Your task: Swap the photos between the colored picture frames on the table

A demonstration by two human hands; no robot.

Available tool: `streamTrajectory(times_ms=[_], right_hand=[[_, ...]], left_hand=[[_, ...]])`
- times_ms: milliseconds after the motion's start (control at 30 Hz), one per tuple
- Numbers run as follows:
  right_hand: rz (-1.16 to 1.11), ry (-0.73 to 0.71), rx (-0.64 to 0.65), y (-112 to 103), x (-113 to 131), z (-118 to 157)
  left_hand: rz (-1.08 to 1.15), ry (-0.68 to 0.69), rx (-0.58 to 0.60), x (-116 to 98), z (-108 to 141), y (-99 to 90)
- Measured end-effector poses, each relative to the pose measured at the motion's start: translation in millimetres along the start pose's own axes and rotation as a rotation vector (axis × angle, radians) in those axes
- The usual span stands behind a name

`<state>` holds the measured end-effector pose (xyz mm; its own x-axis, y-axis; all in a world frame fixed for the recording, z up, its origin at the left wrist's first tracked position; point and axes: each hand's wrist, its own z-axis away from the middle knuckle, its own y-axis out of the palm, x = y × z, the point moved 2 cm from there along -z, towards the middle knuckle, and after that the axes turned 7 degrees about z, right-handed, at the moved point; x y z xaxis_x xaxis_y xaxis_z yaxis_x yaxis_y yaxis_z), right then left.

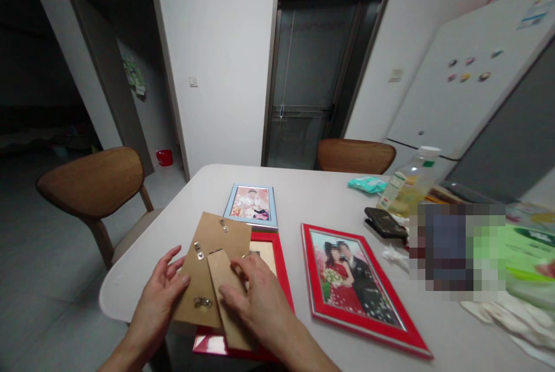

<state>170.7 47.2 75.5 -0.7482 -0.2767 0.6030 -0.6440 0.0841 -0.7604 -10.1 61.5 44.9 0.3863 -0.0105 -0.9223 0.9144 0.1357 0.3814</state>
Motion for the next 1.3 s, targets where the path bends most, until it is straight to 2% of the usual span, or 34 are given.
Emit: streamTrajectory(times_ms=[67,133,233,333,467,533,600,700,767,800,867,933,1033,1100,1233,1300], right_hand=[[0.076,0.037,-0.037,-1.4,-20.3,0.1],[0.241,0.139,-0.065,-4.6,-47.8,0.3],[0.439,0.283,-0.013,-6.5,-81.7,0.1],[0.432,0.31,0.048,-3.8,-93.3,-2.6],[0.221,0.381,-0.026,-6.3,-90.2,-8.3],[-0.056,0.49,-0.051,-10.9,-86.3,-8.7],[-0.437,0.576,-0.046,-15.4,-78.2,-7.0],[-0.878,0.599,-0.054,-22.0,-58.2,-3.2],[-0.985,0.573,-0.071,-25.2,-45.2,-1.6],[-1.001,0.556,-0.069,-26.2,-40.1,-1.4],[-0.999,0.511,-0.041,-26.7,-34.5,-2.1],[-0.964,0.466,-0.023,-26.5,-36.4,-3.9],[-0.816,0.451,-0.054,-26.3,-51.9,-6.4],[-0.634,0.46,-0.059,-25.8,-65.7,-7.1],[-0.069,0.429,-0.054,-24.9,-87.4,-6.1],[0.157,0.384,-0.043,-22.6,-92.4,-5.0]], left_hand=[[0.009,-0.035,-0.004,-2.5,-6.4,-22.5],[-0.017,-0.056,-0.033,-3.7,-11.6,-44.5],[-0.116,-0.069,-0.073,-3.7,-19.9,-69.3],[-0.356,0.01,-0.079,-5.0,-31.1,-83.1],[-0.601,0.15,-0.104,-7.4,-38.0,-82.9],[-0.644,0.239,-0.111,-6.3,-30.2,-68.4],[-0.698,0.352,-0.045,-1.6,-13.8,-40.7],[-0.775,0.399,0.268,13.6,17.2,16.4],[-0.778,0.472,0.513,22.3,35.8,52.1],[-0.78,0.512,0.575,24.9,42.4,65.4],[-0.777,0.608,0.649,25.8,50.3,82.2],[-0.755,0.711,0.681,21.2,52.9,86.5],[-0.709,0.789,0.62,7.3,50.1,74.4],[-0.698,0.748,0.455,-3.5,44.6,57.1],[-0.589,0.468,0.063,-13.6,29.3,11.0],[-0.452,0.3,-0.002,-8.5,22.5,-10.0]])
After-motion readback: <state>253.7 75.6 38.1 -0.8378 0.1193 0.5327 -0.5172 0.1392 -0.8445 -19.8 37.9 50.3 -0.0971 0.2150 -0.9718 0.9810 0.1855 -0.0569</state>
